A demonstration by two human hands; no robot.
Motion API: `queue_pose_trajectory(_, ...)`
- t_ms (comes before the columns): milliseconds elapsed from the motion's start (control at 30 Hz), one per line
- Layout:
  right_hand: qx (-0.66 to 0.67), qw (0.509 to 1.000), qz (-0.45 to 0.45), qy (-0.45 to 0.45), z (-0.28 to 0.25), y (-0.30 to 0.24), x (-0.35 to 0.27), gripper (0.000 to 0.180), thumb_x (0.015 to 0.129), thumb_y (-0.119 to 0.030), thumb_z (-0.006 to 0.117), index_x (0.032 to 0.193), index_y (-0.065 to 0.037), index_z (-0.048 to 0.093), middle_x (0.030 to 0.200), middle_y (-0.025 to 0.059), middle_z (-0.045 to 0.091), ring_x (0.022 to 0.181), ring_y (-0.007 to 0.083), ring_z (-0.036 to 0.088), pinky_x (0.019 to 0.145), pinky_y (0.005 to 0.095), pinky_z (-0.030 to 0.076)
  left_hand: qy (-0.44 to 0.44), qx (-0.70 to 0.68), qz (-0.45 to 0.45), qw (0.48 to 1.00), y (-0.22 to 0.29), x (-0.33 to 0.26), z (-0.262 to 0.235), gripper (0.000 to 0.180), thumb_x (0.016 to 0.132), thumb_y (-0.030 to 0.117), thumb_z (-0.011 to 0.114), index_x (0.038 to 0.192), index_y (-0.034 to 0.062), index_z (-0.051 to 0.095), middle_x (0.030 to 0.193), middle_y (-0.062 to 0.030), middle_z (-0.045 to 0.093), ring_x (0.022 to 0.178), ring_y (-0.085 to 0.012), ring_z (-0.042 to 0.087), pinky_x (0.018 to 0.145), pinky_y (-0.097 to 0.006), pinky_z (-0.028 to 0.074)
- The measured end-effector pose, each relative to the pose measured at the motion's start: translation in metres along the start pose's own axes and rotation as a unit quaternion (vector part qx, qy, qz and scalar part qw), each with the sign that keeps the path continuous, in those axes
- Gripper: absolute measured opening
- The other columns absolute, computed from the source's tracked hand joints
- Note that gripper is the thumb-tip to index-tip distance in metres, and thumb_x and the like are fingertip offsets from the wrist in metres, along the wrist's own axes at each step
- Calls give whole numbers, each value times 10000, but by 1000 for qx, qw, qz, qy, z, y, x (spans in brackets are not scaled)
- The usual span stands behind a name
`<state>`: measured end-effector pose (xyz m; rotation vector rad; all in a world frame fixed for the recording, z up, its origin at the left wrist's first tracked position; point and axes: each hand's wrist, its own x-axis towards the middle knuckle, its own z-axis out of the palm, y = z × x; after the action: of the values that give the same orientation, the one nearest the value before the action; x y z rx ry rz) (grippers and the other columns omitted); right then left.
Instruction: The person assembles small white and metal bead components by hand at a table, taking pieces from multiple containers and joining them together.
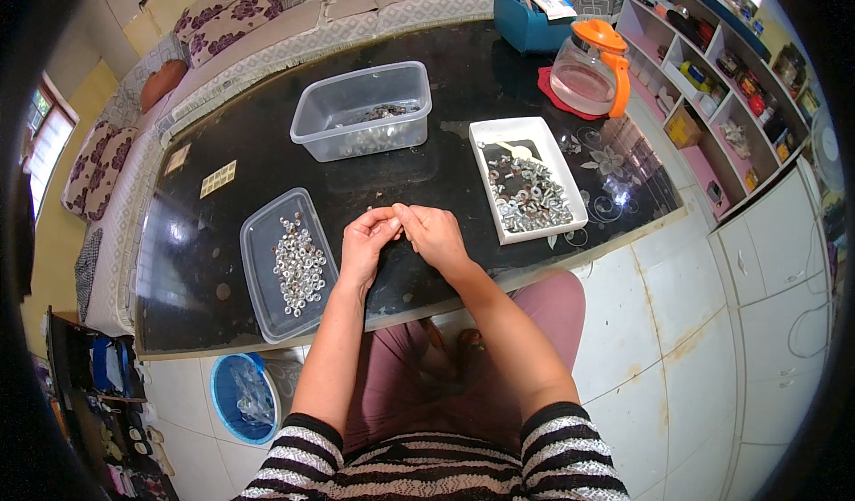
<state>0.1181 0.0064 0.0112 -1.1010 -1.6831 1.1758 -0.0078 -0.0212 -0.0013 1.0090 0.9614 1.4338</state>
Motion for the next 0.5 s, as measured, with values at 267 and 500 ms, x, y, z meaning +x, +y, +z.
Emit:
queue_pose_trajectory(267,-37,997,-54,36,0,-2,-1,436,819,-370,435,581,-22,548,443,59,466,401,129,456,408,269,352,8,-18,0,1000,0,0,0,143,751,50,579,882,-7,572,744,-12,570,646,-57,498,609,-177,412)
queue_pose_trajectory(500,1,1000,-1,11,0,-4,0,435,814,-373,447,572,-20,525,432,45,435,409,134,452,416,273,343,-1,-9,-3,1000,1,0,0,146,750,51,579,883,-9,572,746,-12,571,639,-55,495,604,-176,410)
